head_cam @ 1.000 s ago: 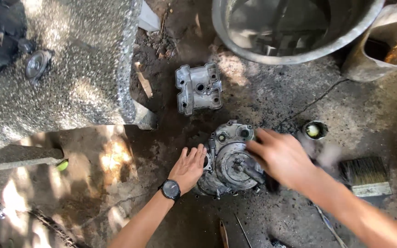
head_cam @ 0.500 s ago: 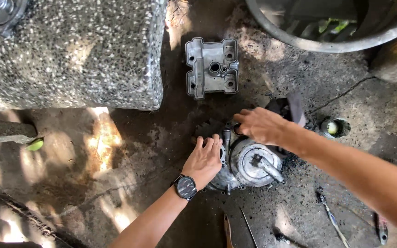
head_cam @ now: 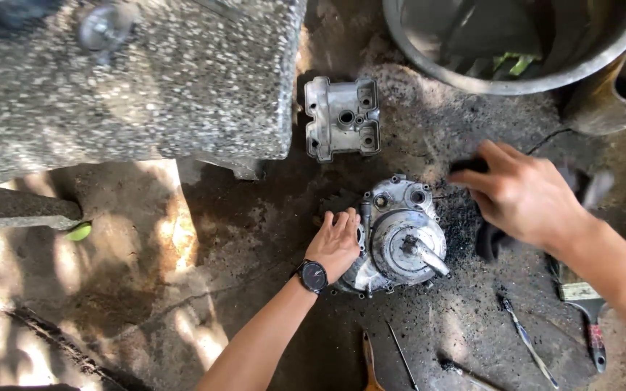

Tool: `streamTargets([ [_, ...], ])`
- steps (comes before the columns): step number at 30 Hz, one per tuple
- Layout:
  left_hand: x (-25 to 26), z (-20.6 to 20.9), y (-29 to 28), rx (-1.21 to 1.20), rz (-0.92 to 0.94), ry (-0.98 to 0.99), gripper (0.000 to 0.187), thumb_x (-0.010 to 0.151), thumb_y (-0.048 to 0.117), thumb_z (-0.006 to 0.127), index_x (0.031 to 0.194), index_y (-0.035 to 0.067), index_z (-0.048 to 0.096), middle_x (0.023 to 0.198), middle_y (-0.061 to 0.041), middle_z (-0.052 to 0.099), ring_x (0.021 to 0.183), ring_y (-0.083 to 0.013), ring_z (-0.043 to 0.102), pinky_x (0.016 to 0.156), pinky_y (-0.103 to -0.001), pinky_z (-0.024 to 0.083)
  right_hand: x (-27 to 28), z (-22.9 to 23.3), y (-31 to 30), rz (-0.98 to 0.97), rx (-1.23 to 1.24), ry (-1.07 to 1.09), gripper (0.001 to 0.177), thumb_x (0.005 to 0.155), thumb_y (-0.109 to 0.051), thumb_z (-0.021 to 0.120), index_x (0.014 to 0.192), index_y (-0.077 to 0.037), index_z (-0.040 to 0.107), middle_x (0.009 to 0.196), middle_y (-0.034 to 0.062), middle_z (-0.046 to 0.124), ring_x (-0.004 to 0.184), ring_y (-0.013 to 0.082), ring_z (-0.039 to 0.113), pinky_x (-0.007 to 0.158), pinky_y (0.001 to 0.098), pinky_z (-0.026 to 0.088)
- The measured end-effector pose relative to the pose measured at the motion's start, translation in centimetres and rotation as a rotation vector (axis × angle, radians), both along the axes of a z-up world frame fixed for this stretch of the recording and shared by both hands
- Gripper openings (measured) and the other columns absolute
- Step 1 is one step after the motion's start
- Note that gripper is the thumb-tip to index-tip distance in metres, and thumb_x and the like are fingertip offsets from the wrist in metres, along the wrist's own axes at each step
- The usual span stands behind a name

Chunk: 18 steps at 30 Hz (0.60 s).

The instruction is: Cleaning and inspecting motorcycle engine casing and internal components using a brush and cloth.

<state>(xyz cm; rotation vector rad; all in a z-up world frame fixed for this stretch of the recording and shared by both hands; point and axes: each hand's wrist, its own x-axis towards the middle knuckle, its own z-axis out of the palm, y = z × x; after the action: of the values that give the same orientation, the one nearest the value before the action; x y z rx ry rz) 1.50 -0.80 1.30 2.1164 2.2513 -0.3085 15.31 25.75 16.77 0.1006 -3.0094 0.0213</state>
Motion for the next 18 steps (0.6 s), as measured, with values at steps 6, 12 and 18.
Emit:
streamTargets([
  [6,0.3,-1.8,0.5,0.166,0.057,-0.015,0.041,0.080,0.011,0.065,0.115,-0.008,0.072,0.124,-0.021,0.060,0.116,-0.0319,0.052,0.093,-0.048,0.042,4.3,4.0,-5.5,-0.143,-0.130,-0.078,0.035,0.082,-0.004,0.072,0.114,-0.017,0.077,0.090,0.0071,0.064,0.073,0.0218,0.065,0.053,0.0345,0.056],
  [12,1.4,-6.7,2.5,0.203,0.156,-0.124,0.037,0.093,0.035,0.060,0.102,0.006,0.081,0.126,-0.017,0.064,0.120,-0.0330,0.051,0.095,-0.051,0.040,2.7,10.7,-11.5,-0.333,-0.194,-0.195,0.048,0.078,-0.019,0.077,0.125,-0.030,0.077,0.099,0.0015,0.073,0.083,0.0202,0.075,0.073,0.0379,0.063],
  [18,2.2,-6.6,3.7,0.215,0.156,-0.142,0.034,0.093,0.035,0.057,0.104,0.015,0.083,0.126,-0.013,0.067,0.124,-0.0336,0.050,0.104,-0.059,0.034,-8.8,20.7,-15.6,-0.231,-0.336,0.411,0.030,0.088,-0.004,0.068,0.118,0.001,0.068,0.108,0.0164,0.071,0.103,0.0255,0.070,0.093,0.0367,0.054],
])
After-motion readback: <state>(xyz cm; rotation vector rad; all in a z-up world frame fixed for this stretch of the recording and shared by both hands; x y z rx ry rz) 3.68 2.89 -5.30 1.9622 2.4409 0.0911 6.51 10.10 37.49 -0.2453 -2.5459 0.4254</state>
